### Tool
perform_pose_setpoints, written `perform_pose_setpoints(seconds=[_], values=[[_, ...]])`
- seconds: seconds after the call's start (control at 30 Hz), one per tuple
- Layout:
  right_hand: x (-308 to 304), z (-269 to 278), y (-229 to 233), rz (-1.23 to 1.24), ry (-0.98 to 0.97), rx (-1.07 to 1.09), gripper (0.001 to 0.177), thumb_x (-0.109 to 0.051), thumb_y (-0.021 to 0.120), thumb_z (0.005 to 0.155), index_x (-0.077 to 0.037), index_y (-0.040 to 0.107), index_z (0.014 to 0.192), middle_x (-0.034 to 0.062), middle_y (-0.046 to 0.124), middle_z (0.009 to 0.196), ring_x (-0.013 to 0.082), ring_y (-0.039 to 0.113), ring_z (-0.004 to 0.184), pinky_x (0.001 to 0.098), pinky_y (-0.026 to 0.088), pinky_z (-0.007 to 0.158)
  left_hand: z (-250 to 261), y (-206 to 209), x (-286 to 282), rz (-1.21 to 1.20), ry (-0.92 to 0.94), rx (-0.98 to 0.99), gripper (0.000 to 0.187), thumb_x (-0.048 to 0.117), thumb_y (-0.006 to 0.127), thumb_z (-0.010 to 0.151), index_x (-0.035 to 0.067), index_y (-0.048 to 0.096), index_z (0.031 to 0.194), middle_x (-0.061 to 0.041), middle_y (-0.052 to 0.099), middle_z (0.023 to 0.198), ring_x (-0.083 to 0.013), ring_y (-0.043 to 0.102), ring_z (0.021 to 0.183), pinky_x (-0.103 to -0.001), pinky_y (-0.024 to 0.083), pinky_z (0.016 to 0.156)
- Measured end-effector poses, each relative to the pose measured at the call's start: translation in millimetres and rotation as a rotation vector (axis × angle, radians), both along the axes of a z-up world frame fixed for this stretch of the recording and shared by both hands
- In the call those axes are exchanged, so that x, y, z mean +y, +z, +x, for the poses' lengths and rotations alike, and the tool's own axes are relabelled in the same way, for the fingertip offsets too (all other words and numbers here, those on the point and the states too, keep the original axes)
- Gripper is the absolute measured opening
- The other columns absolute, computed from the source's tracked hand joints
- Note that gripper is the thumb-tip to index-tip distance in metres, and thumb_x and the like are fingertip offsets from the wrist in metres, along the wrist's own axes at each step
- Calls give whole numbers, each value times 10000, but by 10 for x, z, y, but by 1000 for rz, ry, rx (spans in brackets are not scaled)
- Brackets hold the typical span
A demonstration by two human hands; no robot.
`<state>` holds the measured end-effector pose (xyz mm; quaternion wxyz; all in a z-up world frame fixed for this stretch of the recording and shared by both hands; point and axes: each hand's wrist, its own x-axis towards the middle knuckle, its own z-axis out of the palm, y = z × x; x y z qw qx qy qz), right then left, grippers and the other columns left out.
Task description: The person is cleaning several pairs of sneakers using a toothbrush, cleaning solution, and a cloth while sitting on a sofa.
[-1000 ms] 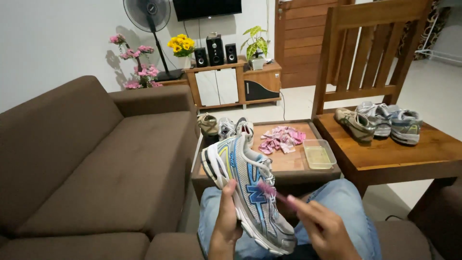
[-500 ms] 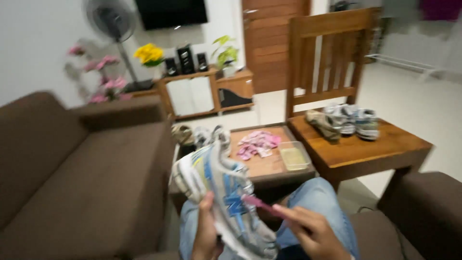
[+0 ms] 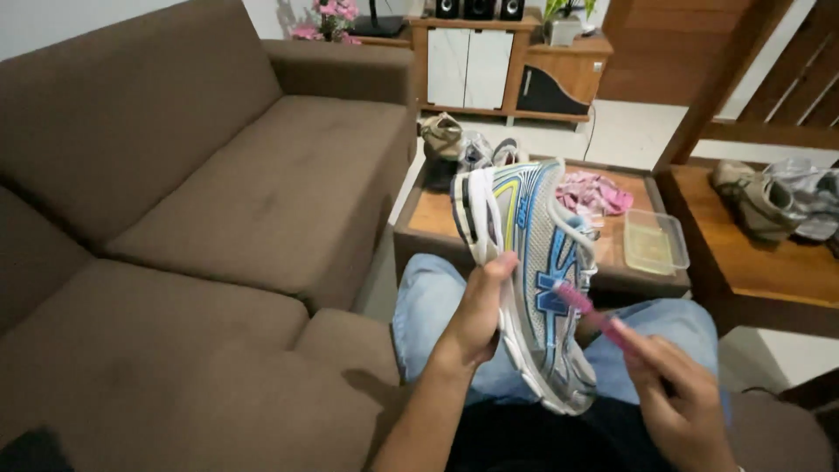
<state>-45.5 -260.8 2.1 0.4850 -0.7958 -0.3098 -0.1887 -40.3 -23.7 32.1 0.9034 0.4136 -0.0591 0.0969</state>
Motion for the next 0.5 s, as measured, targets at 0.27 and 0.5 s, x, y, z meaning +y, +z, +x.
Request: perform_pose_setpoints(seconds=[0.27,0.5], values=[[-35,0,107,-100,168,-16,371,-144,591,950,-110,717,1297,39,814,1034,159,727,799,305,529,734,-9,132,-112,-22,18,76,516,308,492,938,-2,649,1320,-159,691,1338,-255,651,1235,-387,516,1082],[-59,34,119,-76,97,-16,441,-78,589,943,-175,665,1366,50,783,993,169,736,823,320,565,736,-60,195,-114,-67,-8,185,573,380,458,944,44,616,1382,-175,703,1316,-316,663,1199,-438,540,1024]])
